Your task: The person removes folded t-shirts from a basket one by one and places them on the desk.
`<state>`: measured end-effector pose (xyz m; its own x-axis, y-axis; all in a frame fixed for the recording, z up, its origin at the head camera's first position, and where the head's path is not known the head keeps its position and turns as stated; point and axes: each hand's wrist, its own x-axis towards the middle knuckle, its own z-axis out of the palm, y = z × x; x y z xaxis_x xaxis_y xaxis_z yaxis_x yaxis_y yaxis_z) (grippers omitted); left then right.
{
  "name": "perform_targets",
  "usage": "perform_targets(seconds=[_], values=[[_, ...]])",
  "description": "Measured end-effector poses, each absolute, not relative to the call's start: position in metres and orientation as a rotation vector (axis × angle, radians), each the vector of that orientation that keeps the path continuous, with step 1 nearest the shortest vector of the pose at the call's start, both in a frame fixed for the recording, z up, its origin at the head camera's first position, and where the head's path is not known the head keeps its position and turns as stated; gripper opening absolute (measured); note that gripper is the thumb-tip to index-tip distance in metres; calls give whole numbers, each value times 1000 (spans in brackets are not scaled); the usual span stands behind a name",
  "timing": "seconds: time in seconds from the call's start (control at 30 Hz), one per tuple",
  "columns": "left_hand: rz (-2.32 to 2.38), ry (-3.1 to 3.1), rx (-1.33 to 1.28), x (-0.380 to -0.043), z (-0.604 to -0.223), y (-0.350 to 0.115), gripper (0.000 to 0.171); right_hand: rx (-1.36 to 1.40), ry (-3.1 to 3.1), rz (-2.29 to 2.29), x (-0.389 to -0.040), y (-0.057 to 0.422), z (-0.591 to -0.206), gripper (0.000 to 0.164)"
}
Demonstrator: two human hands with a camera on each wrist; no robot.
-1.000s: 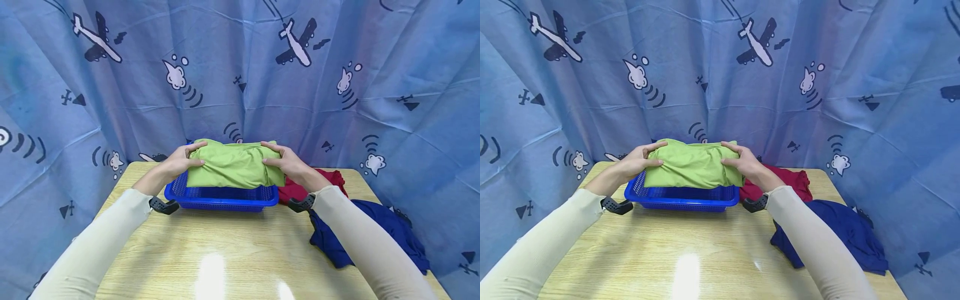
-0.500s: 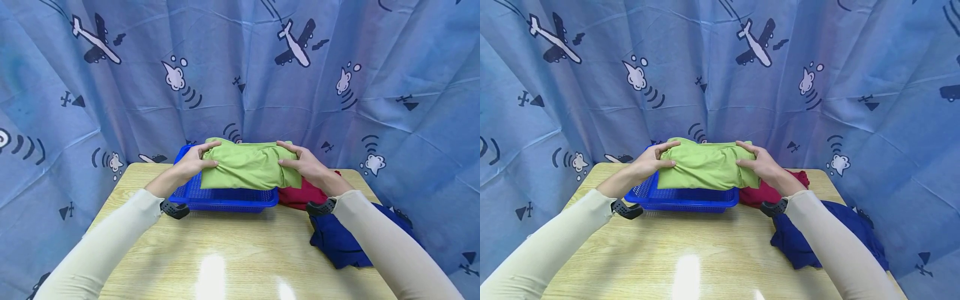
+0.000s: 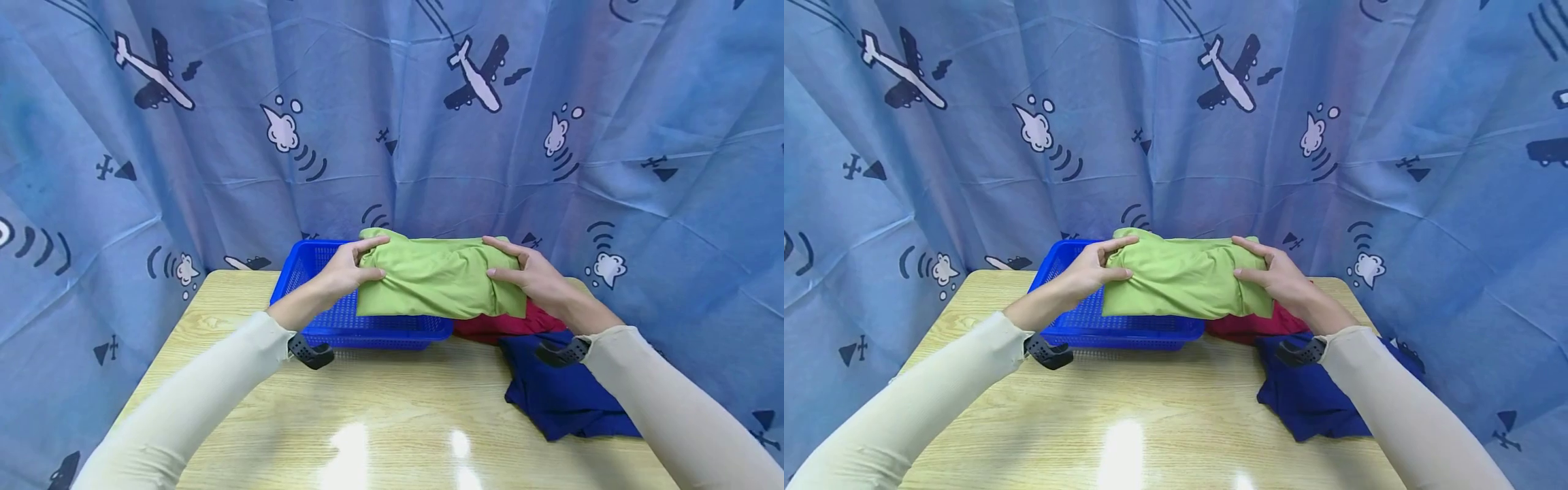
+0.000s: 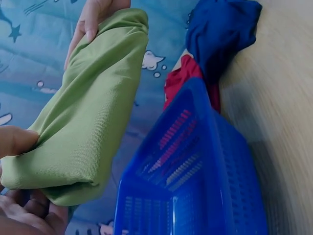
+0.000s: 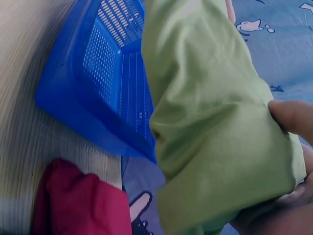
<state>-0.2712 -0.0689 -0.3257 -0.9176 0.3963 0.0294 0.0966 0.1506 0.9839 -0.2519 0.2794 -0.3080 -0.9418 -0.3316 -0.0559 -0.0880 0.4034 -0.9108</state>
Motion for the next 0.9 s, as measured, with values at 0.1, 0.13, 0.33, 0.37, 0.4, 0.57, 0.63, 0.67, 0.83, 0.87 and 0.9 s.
perform_targets(seconds=[0.1, 0.13, 0.33, 0.37, 0.4, 0.57, 0.63, 0.67, 0.83, 0.87, 0.9], values=[[1872, 2169, 486, -270, -327, -60, 70, -356, 2458, -1521, -248, 289, -307, 72], [1880, 2161, 487, -269, -328, -57, 70, -349, 2467, -1506, -246, 292, -307, 72], [1922, 2123, 552, -262, -333, -34, 70, -346, 2464, -1491, -236, 315, -304, 72], [1931, 2116, 566, -261, -334, -30, 70, -346, 2449, -1508, -234, 319, -304, 73], [1935, 2115, 580, -260, -335, -27, 70, -348, 2432, -1525, -233, 322, -303, 73], [1938, 2117, 624, -256, -339, -10, 70, -352, 2397, -1563, -227, 342, -306, 71], [1930, 2116, 640, -255, -340, -4, 70, -365, 2396, -1568, -224, 350, -308, 70], [1928, 2111, 649, -254, -341, -1, 70, -372, 2384, -1584, -223, 354, -309, 69], [1936, 2074, 675, -250, -343, 14, 70, -378, 2286, -1692, -217, 371, -312, 70], [1940, 2067, 672, -250, -344, 17, 70, -375, 2271, -1709, -216, 374, -312, 70], [1943, 2060, 667, -249, -345, 19, 70, -370, 2264, -1717, -215, 376, -313, 70]])
